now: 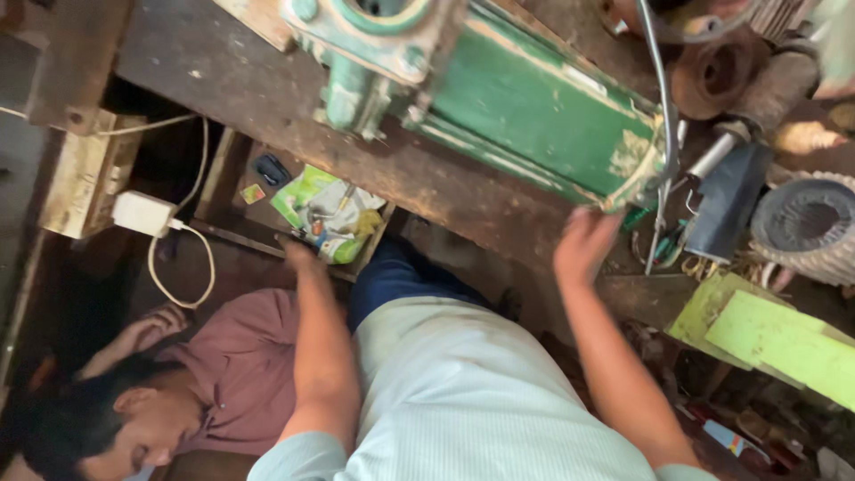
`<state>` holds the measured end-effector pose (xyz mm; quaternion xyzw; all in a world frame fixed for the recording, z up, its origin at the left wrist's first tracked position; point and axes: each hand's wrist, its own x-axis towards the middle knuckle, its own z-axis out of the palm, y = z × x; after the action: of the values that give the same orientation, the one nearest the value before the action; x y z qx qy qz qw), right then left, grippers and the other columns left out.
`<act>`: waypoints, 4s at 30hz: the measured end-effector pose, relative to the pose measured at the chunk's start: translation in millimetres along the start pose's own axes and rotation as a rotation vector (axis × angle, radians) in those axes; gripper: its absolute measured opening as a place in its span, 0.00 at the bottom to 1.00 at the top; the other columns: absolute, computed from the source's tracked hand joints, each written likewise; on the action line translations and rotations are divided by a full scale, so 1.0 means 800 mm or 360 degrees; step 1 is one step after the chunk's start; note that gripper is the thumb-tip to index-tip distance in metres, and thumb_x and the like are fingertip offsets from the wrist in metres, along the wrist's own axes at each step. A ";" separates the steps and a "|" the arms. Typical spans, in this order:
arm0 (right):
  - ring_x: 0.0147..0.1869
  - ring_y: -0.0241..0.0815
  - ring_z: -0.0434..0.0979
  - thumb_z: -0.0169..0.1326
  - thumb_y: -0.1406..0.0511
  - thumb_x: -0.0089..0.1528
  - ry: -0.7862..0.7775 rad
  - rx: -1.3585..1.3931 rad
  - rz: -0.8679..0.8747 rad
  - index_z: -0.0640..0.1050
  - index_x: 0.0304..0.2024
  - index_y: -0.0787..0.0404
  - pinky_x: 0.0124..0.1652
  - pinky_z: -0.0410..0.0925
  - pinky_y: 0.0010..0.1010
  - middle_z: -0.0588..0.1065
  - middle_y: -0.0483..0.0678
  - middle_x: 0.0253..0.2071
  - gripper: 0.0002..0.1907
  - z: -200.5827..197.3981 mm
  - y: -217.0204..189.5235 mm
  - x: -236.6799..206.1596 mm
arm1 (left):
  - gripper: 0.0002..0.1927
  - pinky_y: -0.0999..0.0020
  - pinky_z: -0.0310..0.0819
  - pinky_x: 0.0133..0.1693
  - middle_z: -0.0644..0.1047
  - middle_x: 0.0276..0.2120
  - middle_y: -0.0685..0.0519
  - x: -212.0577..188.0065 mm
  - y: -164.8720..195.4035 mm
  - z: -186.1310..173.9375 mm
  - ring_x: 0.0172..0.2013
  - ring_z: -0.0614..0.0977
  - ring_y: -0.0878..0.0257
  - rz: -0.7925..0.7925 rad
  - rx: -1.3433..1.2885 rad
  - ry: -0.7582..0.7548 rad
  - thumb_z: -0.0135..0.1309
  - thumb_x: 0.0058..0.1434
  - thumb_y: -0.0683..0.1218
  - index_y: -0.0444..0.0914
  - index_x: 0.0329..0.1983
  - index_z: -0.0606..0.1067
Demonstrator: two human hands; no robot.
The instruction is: The person uses a T-handle hex key to tighten bolts on a green cylindrical motor mounted on a workbench. They rotate the motor to access different sides and continue tightening the fasteners.
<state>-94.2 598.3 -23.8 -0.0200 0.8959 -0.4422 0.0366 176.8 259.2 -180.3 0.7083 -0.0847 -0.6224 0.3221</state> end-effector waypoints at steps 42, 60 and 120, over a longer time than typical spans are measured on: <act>0.34 0.51 0.78 0.58 0.62 0.68 -0.0737 -0.0271 -0.0971 0.78 0.39 0.61 0.34 0.69 0.40 0.77 0.51 0.35 0.08 -0.021 -0.014 -0.039 | 0.20 0.67 0.74 0.34 0.80 0.39 0.47 -0.093 0.043 0.001 0.32 0.78 0.62 0.0537 0.1441 -0.0810 0.56 0.71 0.53 0.32 0.53 0.77; 0.36 0.51 0.80 0.61 0.55 0.64 -0.0989 -0.0579 -0.0972 0.80 0.37 0.56 0.34 0.71 0.40 0.79 0.48 0.33 0.12 -0.034 -0.040 0.003 | 0.29 0.53 0.66 0.61 0.74 0.62 0.43 -0.087 -0.036 0.120 0.61 0.74 0.44 0.1873 0.3015 -0.1000 0.55 0.62 0.60 0.41 0.62 0.73; 0.36 0.51 0.75 0.63 0.63 0.71 -0.0268 -0.0698 -0.0639 0.73 0.38 0.61 0.35 0.67 0.39 0.72 0.50 0.34 0.13 0.060 -0.056 -0.070 | 0.40 0.45 0.77 0.46 0.67 0.63 0.35 -0.022 0.003 0.031 0.53 0.77 0.37 0.1378 0.3825 -0.1559 0.60 0.52 0.66 0.50 0.66 0.64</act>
<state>-34.3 536.8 -15.0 -0.2405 0.9420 -0.2333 0.0174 150.5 257.5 -164.5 0.1752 -0.8852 -0.2010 -0.3813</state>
